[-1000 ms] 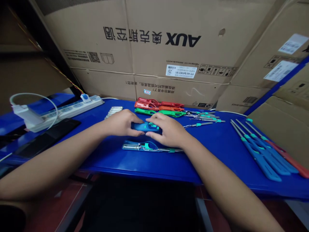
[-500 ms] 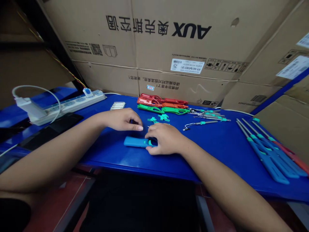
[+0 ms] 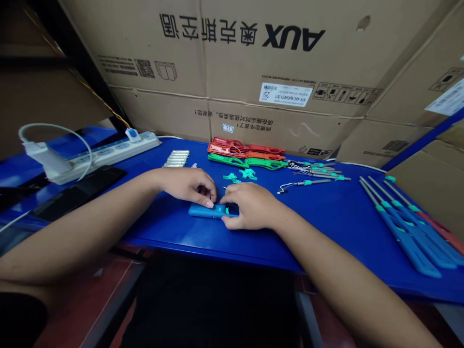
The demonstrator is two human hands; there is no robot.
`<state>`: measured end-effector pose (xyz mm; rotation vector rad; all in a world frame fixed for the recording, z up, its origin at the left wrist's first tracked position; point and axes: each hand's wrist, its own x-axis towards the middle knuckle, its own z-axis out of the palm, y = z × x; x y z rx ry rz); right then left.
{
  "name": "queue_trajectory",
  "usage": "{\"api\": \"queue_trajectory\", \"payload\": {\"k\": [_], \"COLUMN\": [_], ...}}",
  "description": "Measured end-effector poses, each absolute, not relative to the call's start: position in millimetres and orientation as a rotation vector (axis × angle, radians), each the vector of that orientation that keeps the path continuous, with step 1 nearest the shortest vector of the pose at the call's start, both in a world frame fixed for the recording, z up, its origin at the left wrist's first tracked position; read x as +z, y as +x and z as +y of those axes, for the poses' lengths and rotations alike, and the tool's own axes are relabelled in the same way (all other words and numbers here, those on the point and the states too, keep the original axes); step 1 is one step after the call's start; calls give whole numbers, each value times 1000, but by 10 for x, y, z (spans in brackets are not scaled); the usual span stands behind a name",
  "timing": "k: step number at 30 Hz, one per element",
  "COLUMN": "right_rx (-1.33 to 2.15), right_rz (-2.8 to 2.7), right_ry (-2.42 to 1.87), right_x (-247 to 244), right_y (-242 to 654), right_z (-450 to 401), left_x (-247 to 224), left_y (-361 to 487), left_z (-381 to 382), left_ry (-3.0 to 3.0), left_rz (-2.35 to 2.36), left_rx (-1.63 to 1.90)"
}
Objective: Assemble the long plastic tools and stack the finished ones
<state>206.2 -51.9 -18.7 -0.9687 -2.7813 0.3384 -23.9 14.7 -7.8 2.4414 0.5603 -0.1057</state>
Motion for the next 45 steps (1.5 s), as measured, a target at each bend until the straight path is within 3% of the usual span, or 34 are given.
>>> {"api": "queue_trajectory", "payload": {"k": [14, 22, 29, 45], "right_rx": [401, 538, 723, -283], "right_rz": [-2846, -2705, -2948, -2767], "right_ry": [-1054, -1175, -1332, -1224], "right_x": [-181, 89, 72, 38], "right_y": [2046, 2491, 2704, 2591], "right_z": [-540, -415, -471, -487], "left_x": [-65, -66, -180, -219], "left_y": [-161, -209, -3, 116], "left_z": [58, 67, -117, -369], "left_ry": [2383, 2366, 2515, 2758], "left_rz": [643, 614, 740, 1045], "left_rx": [-203, -194, 110, 252]}}
